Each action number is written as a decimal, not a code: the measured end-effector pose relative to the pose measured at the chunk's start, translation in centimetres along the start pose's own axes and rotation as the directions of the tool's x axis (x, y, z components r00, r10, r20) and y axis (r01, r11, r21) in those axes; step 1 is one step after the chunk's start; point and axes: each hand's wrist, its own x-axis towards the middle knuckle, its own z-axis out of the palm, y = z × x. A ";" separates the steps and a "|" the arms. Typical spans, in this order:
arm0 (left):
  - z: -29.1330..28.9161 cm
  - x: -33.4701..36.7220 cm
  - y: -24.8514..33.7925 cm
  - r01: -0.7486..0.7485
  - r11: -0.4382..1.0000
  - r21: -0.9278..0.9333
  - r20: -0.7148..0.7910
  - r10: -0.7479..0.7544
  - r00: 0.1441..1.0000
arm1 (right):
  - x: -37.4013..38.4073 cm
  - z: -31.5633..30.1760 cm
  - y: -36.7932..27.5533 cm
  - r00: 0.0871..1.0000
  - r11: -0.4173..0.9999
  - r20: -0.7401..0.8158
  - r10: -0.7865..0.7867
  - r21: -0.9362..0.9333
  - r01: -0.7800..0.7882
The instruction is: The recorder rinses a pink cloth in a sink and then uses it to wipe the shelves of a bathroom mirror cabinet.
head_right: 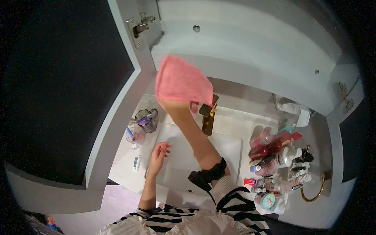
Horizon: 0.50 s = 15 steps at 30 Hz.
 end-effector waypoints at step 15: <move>2.2 0.7 -0.2 0.022 0.998 -0.061 0.044 -0.019 0.999 | -1.2 -0.8 1.6 0.988 0.964 0.097 -0.122 0.247 0.095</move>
